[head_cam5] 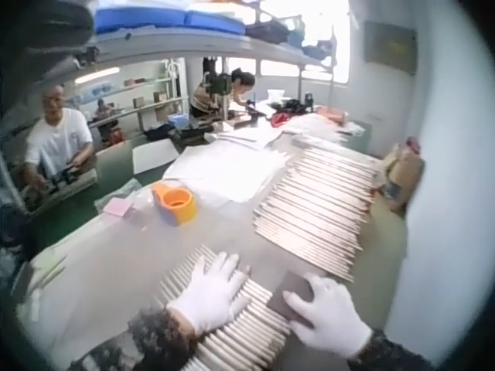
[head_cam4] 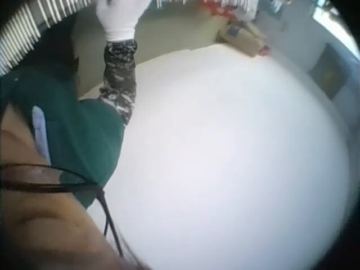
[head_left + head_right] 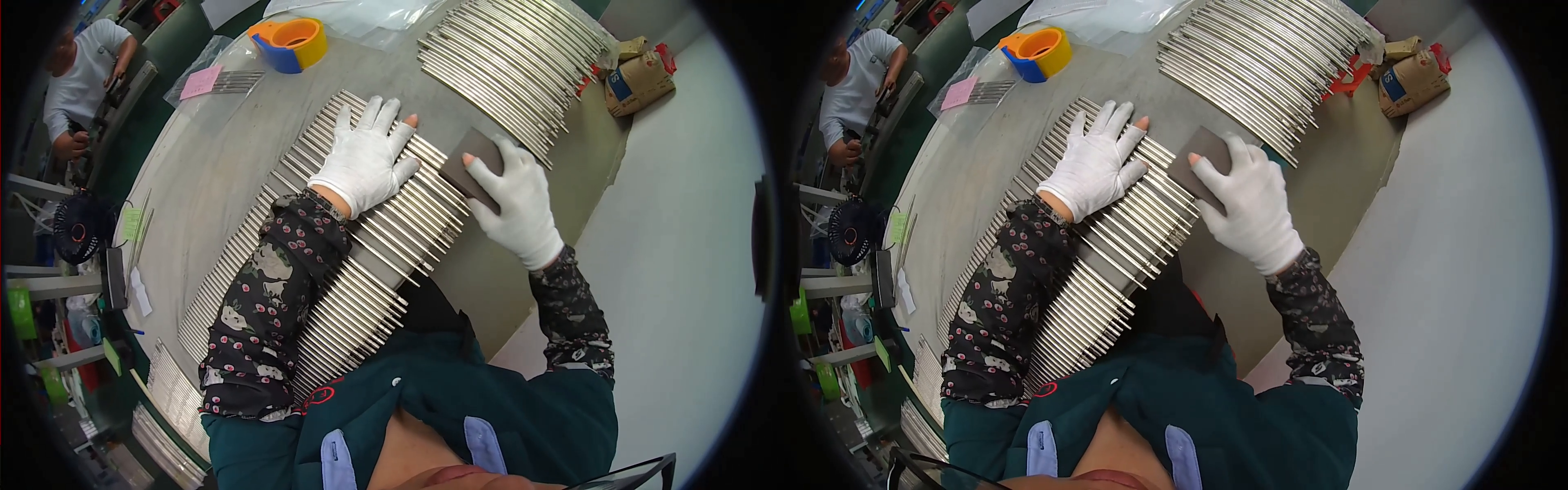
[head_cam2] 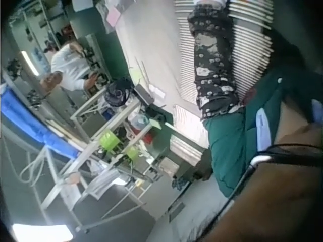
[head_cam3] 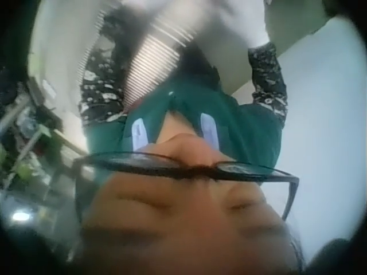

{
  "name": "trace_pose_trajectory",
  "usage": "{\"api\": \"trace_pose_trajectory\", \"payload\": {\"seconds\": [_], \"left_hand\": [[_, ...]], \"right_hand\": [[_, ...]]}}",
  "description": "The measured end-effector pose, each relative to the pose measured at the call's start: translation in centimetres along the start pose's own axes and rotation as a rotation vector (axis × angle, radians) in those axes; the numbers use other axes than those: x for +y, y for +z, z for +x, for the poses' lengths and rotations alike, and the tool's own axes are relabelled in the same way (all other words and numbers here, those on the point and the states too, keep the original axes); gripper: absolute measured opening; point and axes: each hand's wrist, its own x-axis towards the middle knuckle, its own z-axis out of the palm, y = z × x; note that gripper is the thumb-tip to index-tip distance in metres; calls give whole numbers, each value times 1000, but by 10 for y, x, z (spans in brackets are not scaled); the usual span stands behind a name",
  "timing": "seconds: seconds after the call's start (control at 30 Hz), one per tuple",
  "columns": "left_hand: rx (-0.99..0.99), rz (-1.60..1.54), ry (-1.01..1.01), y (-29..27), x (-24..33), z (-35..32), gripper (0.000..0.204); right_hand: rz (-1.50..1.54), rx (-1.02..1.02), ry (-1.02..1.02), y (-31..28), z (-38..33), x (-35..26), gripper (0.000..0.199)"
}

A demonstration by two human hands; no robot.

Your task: The person is sanding a set of metal rods aligned on a workbench using a sanding block.

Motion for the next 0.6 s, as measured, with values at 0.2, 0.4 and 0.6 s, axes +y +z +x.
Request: {"api": "trace_pose_trajectory", "payload": {"seconds": [0.2, 0.4, 0.6], "left_hand": [[-35, 31, -19, -2, 3, 0, 58], [-42, 37, -29, -2, 2, 4, 59], [-21, 27, -27, -2, 0, 6, 60]], "right_hand": [[-48, -111, 182, -35, -71, 13, 55], [-12, -92, 193, -25, -65, 3, 55], [5, -58, 167, -20, -53, -2, 56]]}}
